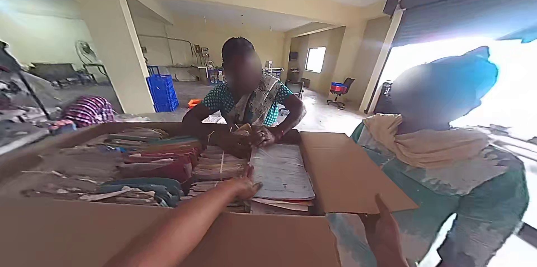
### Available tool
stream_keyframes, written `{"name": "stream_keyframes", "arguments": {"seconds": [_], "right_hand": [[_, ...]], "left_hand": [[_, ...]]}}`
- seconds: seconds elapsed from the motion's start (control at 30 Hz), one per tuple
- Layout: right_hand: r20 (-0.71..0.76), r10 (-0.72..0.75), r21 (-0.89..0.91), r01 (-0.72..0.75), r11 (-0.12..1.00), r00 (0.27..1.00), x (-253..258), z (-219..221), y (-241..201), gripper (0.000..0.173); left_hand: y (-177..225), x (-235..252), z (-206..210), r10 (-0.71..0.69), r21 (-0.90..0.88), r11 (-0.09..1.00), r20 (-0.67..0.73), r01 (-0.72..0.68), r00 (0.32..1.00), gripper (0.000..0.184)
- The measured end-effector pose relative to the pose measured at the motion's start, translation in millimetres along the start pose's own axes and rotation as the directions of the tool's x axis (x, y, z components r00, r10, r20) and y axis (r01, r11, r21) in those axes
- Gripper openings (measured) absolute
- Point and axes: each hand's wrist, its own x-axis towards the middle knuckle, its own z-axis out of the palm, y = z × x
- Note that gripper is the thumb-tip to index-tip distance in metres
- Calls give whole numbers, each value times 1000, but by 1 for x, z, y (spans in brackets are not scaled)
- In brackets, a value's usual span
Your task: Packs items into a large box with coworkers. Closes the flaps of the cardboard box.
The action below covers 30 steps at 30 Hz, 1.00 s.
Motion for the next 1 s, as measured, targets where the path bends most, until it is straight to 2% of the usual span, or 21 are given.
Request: {"name": "stream_keyframes", "arguments": {"seconds": [0.03, 0.07, 0.13, 0.2, 0.23, 0.3, 0.37, 0.47, 0.53, 0.63, 0.73, 0.77, 0.8, 0.87, 0.9, 0.93, 1.0], "right_hand": [[-5, -15, -1, 15, 1000, 1000, -1, 9, -4, 40], [3, -39, -15, 40, 999, 999, -3, 16, -7, 41], [36, -119, -104, 122, 987, 992, -8, 28, -13, 45], [131, -227, -268, 255, 929, 965, -14, 42, -22, 50], [186, -257, -389, 311, 867, 948, -17, 51, -28, 53], [314, -216, -613, 371, 698, 925, -28, 70, -43, 59], [432, -154, -750, 449, 485, 888, -42, 92, -54, 59], [650, -159, -708, 668, 229, 743, -52, 110, -45, 58], [750, -159, -626, 766, 145, 643, -52, 116, -33, 58], [814, -154, -559, 827, 59, 560, -56, 122, -25, 59], [850, -117, -512, 858, 43, 514, -58, 123, -15, 58], [861, -41, -505, 862, 44, 506, -57, 122, -13, 56], [862, 100, -502, 864, 38, 497, -53, 121, -11, 58], [752, 494, -497, 868, -8, 436, -43, 127, -9, 71], [679, 606, -484, 874, -56, 415, -42, 131, -8, 74], [617, 669, -472, 875, -106, 414, -44, 134, -8, 77], [574, 689, -469, 867, -167, 443, -47, 140, -13, 79]], "left_hand": [[20, -31, -10, -60, -25, 998, 1, 60, 998, 56], [25, -35, -9, -75, -17, 997, 0, 75, 997, 55], [-6, 21, 13, 0, 67, 998, -2, 0, 1000, 60], [-58, 122, 45, 131, 186, 974, 8, -130, 991, 76], [-73, 155, 56, 171, 201, 965, -8, -166, 985, 80], [-81, 172, 62, 192, 214, 959, -21, -183, 981, 81], [-77, 166, 60, 169, 205, 965, -16, -162, 986, 80], [-74, 160, 59, 153, 188, 972, -36, -143, 988, 79], [-76, 152, 54, 167, 184, 970, -13, -162, 986, 78], [-96, 108, 37, 297, 127, 945, 46, -300, 954, 62], [-153, 47, 31, 355, 169, 923, -21, -346, 935, 56], [-180, 28, 33, 329, 178, 934, -98, -309, 939, 58], [-207, 10, 35, 272, 175, 954, -163, -243, 948, 60], [-262, -23, 33, 131, 127, 987, -253, -102, 959, 66], [-287, -43, 31, 40, 86, 996, -279, -16, 960, 68], [-311, -63, 26, -46, 62, 996, -309, 68, 950, 69], [-355, -96, 14, -196, -2, 977, -408, 214, 892, 71]]}}
